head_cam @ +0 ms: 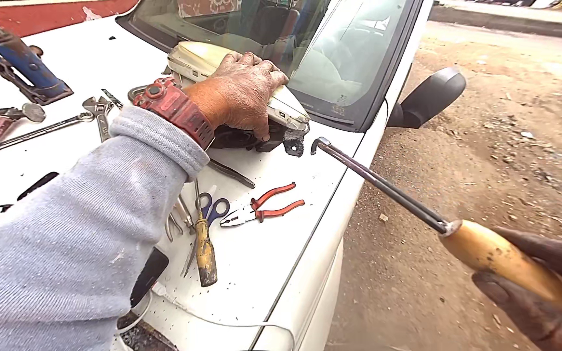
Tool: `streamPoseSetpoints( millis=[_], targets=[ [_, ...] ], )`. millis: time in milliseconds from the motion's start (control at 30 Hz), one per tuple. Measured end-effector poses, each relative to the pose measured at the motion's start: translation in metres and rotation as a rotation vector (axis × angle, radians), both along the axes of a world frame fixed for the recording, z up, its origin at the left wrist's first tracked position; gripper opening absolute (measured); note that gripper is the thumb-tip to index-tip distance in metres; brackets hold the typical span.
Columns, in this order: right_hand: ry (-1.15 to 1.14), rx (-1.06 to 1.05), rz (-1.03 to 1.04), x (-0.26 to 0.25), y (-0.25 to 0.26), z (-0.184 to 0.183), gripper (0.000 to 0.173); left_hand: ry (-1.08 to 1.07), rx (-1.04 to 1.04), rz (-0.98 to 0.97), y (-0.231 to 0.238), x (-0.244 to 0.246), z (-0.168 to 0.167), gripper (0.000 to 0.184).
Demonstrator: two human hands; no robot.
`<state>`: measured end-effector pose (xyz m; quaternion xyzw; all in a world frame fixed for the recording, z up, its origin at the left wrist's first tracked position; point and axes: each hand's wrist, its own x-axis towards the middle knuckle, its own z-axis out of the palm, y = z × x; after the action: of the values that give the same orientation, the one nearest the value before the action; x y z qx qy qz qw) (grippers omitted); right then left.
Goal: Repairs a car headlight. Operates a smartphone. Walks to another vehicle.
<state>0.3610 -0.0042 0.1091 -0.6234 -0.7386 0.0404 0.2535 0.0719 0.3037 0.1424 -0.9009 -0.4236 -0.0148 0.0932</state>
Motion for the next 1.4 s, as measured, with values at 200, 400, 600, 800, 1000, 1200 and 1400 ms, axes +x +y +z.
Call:
streamPoseSetpoints(
  millis=[200, 400, 600, 800, 1000, 1200, 1400],
  targets=[
    [0.083, -0.027, -0.041, -0.015, -0.011, -0.03, 0.045, 0.018, 0.0, 0.001, 0.0, 0.001, 0.001, 0.112],
    [0.09, 0.017, -0.056, -0.026, -0.011, -0.036, 0.044, 0.012, 0.0, -0.003, -0.001, 0.001, 0.001, 0.112],
    [0.057, 0.027, -0.077, -0.031, -0.01, -0.033, 0.045, 0.01, -0.002, -0.001, -0.001, 0.0, 0.0, 0.112],
    [0.011, 0.031, -0.099, -0.033, -0.013, -0.033, 0.046, 0.006, 0.005, -0.007, -0.002, -0.001, 0.0, 0.112],
    [0.042, 0.056, -0.102, -0.028, -0.011, -0.03, 0.045, 0.014, 0.008, -0.008, -0.002, 0.0, 0.001, 0.11],
    [0.054, 0.055, -0.067, -0.025, -0.008, -0.012, 0.045, 0.005, 0.001, -0.009, -0.002, 0.0, 0.001, 0.111],
    [0.066, -0.012, -0.058, -0.026, -0.008, -0.018, 0.049, 0.005, 0.002, -0.002, -0.002, 0.0, 0.001, 0.111]
  ],
)
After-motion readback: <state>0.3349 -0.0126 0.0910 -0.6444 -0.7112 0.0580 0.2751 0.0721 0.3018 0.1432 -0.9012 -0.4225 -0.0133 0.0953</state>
